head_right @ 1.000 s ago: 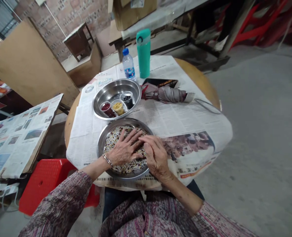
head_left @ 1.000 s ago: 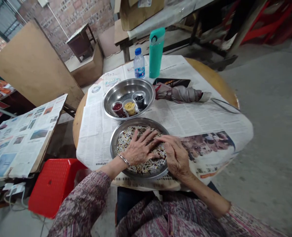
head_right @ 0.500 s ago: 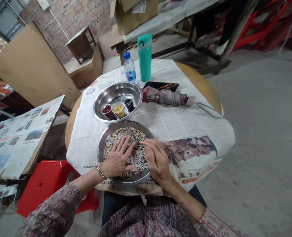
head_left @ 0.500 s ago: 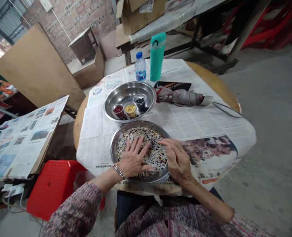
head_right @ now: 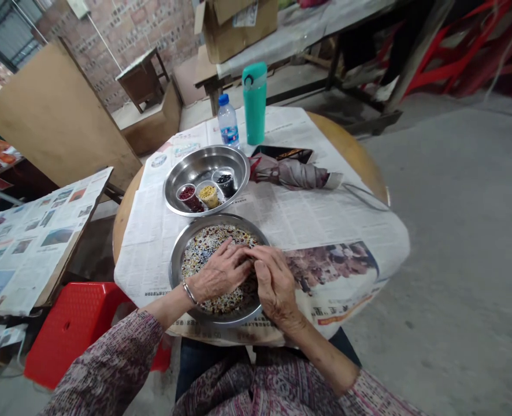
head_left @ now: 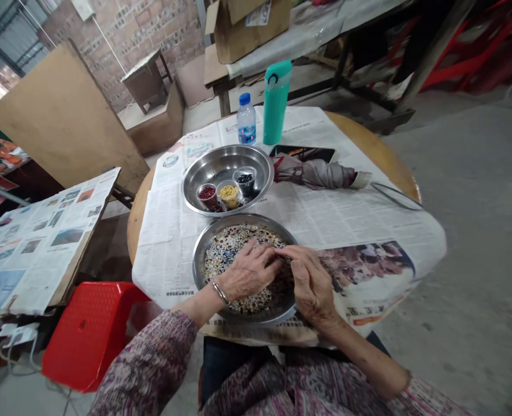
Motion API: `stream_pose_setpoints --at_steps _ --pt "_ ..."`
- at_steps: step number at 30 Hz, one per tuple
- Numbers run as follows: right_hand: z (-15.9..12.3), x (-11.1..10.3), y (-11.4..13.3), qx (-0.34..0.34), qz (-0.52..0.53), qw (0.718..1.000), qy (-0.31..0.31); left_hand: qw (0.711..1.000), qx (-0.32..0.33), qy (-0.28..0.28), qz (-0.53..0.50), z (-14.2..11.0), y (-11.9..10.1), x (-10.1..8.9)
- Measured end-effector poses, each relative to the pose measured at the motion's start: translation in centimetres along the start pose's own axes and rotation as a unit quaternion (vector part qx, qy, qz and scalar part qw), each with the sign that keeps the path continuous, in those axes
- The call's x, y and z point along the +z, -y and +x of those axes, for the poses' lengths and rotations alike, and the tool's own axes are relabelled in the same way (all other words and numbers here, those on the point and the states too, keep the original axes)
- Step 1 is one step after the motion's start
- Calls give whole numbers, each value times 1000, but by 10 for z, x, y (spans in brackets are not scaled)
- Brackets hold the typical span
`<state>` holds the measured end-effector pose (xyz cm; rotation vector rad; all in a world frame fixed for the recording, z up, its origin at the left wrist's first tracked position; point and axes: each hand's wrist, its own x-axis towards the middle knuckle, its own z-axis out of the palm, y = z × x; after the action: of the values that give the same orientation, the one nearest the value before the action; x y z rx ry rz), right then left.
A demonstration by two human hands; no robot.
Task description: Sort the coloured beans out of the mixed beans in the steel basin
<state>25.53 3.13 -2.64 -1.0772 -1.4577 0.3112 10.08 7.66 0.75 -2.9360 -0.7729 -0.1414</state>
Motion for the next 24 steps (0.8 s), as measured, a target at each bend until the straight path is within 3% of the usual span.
stream_pose_setpoints --at_steps 7,12,15,18,21,24 --pt "1 1 0 -5 0 1000 -2 972 -233 -34 16 -17 19 -28" --pt "0 1 -1 1 3 1000 -2 944 -330 -22 -14 0 16 -22" --pt "0 0 0 3 1 1000 3 950 -310 3 -32 21 9 -15" --pt "0 0 1 0 0 1000 1 972 -218 25 -80 33 2 -11" --pt "1 0 2 -5 4 1000 3 983 -131 41 -119 26 -2 -12" --pt "1 0 2 1 5 1000 2 989 -103 59 -93 2 -2 -19"
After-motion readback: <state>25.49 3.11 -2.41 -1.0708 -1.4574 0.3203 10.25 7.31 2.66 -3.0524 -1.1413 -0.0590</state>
